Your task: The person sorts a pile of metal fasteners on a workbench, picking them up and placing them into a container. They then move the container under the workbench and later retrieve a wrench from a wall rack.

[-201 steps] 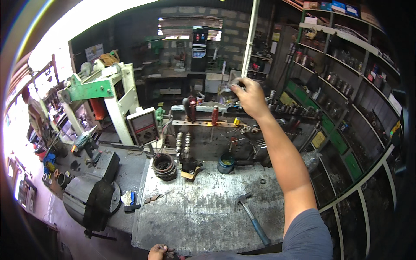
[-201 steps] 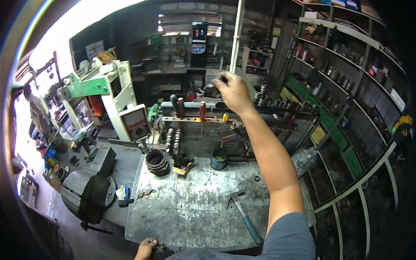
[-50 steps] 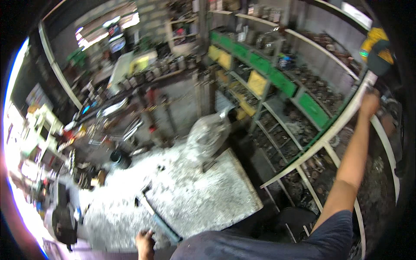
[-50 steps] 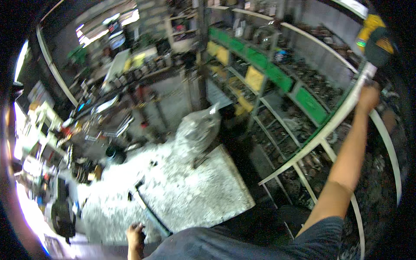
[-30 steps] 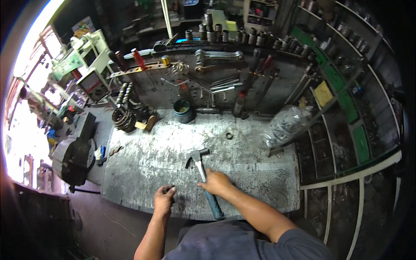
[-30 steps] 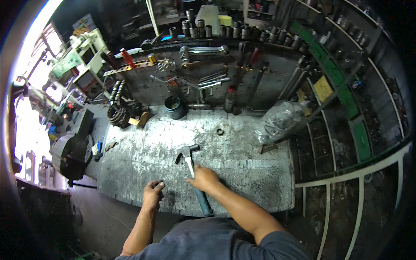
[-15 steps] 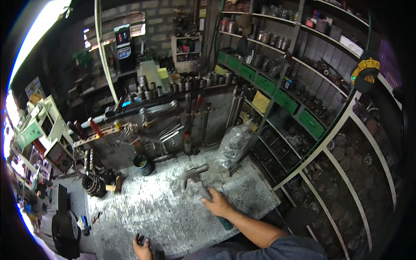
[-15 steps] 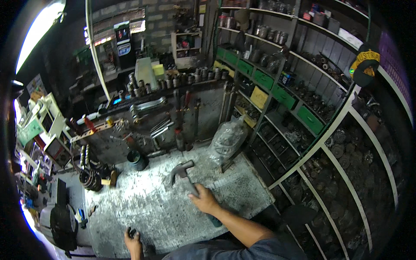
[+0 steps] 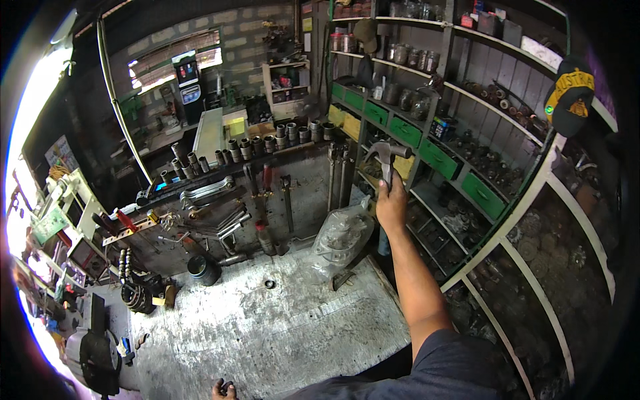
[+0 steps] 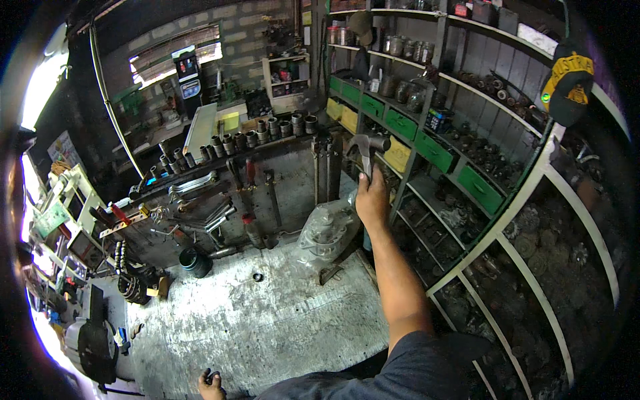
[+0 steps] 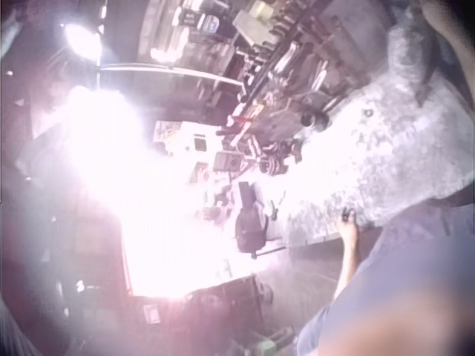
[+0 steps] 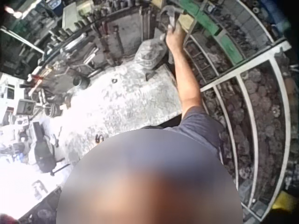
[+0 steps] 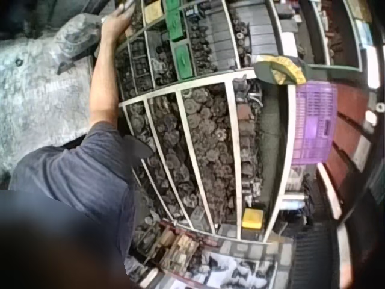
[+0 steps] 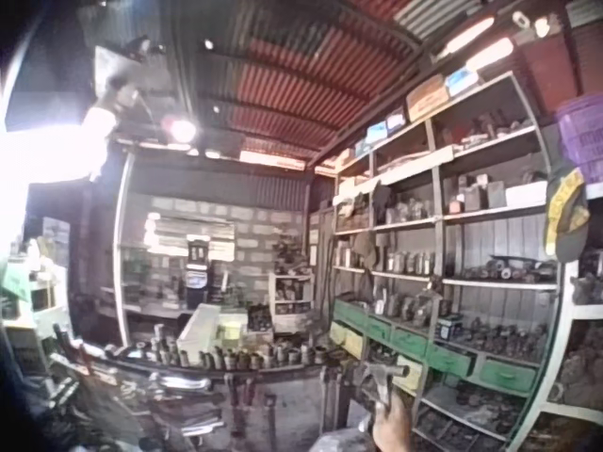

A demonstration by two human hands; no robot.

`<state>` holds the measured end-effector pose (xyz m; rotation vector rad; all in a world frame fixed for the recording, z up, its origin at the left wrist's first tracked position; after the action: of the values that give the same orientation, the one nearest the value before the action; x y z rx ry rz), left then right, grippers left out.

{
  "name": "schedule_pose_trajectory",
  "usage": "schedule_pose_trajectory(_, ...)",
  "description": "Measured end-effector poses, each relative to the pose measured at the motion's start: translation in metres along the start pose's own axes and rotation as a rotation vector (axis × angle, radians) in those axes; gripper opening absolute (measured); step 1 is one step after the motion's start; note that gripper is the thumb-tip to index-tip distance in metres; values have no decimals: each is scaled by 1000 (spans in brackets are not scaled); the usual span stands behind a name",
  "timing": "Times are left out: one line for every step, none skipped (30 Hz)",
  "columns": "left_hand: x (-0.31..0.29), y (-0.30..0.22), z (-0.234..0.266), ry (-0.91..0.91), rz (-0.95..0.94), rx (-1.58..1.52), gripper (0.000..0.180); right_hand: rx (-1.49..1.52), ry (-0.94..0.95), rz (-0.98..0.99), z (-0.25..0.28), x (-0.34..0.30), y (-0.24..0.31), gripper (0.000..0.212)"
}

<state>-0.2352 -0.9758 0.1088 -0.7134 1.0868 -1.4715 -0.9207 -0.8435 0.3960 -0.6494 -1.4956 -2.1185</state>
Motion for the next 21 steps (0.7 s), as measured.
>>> schedule_pose_trajectory(-12,-2,-5,9,90,-46,48,-24,22,-45,-2,-6,-12,45)
schedule_pose_trajectory(-24,-6,-11,-13,83,-15,47,6,56,-46,1,-15,-23,45)
schedule_pose_trajectory(-36,-9,-15,-32,79,19,47,3,38,3,3,-26,-31,46)
schedule_pose_trajectory(-47,-13,-21,-40,-25,-16,41,-33,67,-8,8,-40,-39,46)
schedule_pose_trajectory(-61,-13,-22,-48,119,38,39,-71,78,-1,14,-57,-45,47)
schedule_pose_trajectory(-67,-14,-26,-39,173,-11,40,-27,152,-48,18,-76,-48,46)
schedule_pose_trajectory(-74,-15,-31,-30,227,-60,42,11,221,-95,25,-96,-50,46)
schedule_pose_trajectory(-76,-19,-33,-6,242,-4,41,12,291,-173,33,-114,-50,46)
schedule_pose_trajectory(-77,-24,-36,-3,234,-10,41,39,285,19,42,-132,-42,45)
schedule_pose_trajectory(-71,-30,-42,-11,217,-28,42,118,352,-7,44,-146,-36,43)
schedule_pose_trajectory(-68,-38,-47,-21,196,-48,43,263,445,-196,40,-160,-30,43)
schedule_pose_trajectory(-67,-49,-52,-7,135,31,34,242,433,-90,37,-168,-19,43)
schedule_pose_trajectory(-64,-60,-56,16,140,55,34,204,419,-31,34,-175,-9,43)
schedule_pose_trajectory(-60,-72,-60,44,142,82,34,269,417,7,25,-176,1,43)
schedule_pose_trajectory(-55,-84,-63,76,141,108,34,320,408,45,16,-174,11,43)
schedule_pose_trajectory(-51,-94,-65,108,193,28,33,379,394,47,4,-172,20,43)
schedule_pose_trajectory(-48,-103,-66,110,160,-1,33,366,464,-27,-5,-169,26,41)
schedule_pose_trajectory(-45,-109,-65,112,128,-31,33,387,405,28,-15,-165,34,40)
schedule_pose_trajectory(-43,-111,-63,114,97,-61,33,402,347,80,-24,-162,41,39)
schedule_pose_trajectory(-43,-110,-59,101,71,-23,33,421,358,55,-33,-159,46,39)
schedule_pose_trajectory(-45,-106,-55,86,48,13,32,440,373,33,-42,-157,51,38)
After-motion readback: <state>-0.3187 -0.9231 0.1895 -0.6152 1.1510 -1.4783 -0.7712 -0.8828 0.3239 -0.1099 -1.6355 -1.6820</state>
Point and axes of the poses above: each hand's wrist, its own x-axis towards the middle knuckle, its own z-axis out of the back of the hand, y = z × x, the point moved 2 cm from there along x, towards the middle knuckle, and after that the axes turned 4 degrees about -z, right-handed, at the moved point
